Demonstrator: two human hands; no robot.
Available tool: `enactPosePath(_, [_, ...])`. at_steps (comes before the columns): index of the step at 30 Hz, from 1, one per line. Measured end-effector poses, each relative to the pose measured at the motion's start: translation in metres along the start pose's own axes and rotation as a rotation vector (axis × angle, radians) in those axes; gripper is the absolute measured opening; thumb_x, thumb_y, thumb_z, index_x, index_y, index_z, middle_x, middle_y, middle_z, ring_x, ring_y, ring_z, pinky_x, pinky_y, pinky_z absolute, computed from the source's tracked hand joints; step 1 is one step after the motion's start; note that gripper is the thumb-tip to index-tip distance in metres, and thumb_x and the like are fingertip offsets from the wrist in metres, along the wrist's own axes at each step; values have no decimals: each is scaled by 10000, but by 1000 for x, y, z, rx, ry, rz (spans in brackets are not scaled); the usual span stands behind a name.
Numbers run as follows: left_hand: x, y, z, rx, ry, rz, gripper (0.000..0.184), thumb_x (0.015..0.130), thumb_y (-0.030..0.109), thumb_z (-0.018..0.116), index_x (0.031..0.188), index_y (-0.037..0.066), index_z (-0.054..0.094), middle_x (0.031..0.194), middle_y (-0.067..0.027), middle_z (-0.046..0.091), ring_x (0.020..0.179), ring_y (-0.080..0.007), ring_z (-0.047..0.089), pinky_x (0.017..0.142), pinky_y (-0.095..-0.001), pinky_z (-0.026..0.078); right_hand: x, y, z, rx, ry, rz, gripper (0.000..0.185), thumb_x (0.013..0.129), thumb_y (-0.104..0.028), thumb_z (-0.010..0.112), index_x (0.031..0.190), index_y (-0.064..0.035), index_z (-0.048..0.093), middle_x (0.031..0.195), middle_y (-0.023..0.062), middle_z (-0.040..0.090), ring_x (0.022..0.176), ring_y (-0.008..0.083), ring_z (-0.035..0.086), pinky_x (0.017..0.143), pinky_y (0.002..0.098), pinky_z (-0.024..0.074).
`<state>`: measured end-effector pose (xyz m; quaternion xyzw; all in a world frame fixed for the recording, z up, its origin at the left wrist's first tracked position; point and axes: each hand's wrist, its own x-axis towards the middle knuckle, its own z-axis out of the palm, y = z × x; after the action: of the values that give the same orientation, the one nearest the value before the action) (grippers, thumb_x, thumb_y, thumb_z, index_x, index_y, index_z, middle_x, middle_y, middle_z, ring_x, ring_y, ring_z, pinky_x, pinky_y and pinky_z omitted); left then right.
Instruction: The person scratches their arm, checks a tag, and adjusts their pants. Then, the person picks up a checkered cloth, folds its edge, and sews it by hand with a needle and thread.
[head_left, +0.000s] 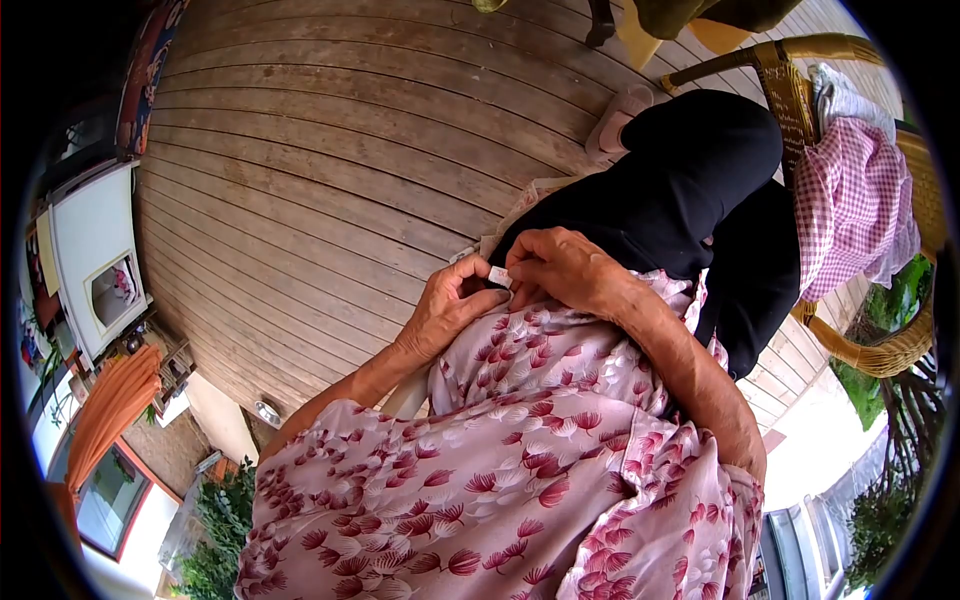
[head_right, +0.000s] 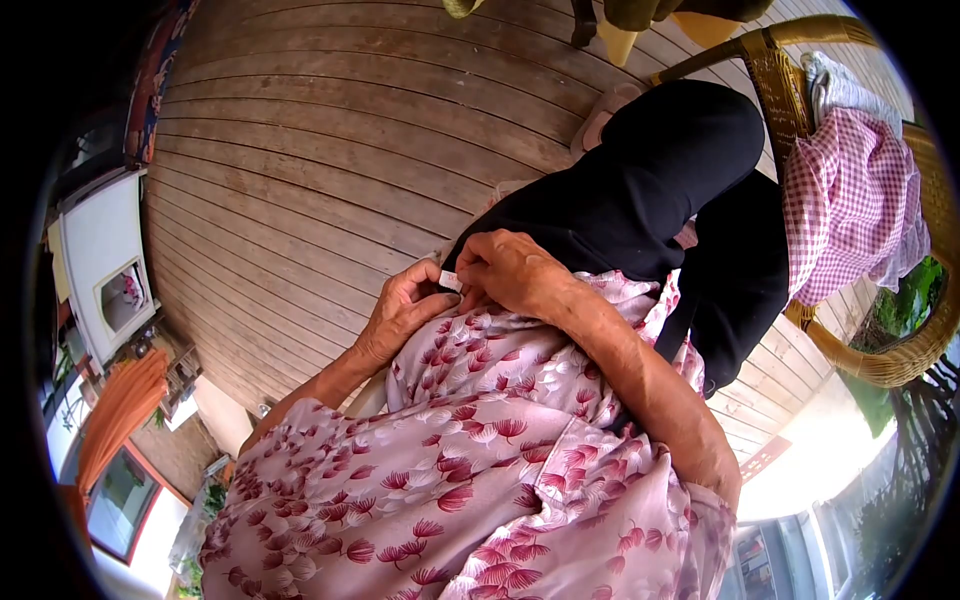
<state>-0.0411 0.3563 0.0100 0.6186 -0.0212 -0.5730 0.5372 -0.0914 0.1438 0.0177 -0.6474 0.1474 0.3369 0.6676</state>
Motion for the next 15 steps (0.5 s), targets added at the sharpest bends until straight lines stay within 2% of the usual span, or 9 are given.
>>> enactPosePath(2, [1,-2,1,-26,21,43,161,878,121,695,982,32,609,921,0,633,834,-48,561,759,-225,468,-1,-1,-1,-6,-2,-2,173,912,-88,566,945,63,644,793,153,727,747,217,741,681,298,558])
enactPosePath(6, [2,-2,-1,-10,14,51,158,882,114,688,988,28,607,932,-1,635,838,-48,561,762,-224,469,-2,-3,-1,-13,5,7,174,909,-94,568,940,60,642,794,153,726,752,218,741,696,297,557])
enactPosePath(8, [2,1,-1,-23,-22,0,104,898,55,634,974,49,564,979,10,591,905,-51,532,819,-218,436,-1,-2,-1,-13,6,2,173,907,-95,570,936,59,644,794,151,728,755,216,741,704,297,555])
enactPosePath(15, [3,-1,-2,-42,-30,6,104,891,51,634,966,53,562,960,18,582,884,-50,526,802,-218,434,-3,-2,-2,-18,7,13,178,903,-111,580,934,49,653,794,144,732,769,209,739,734,298,548])
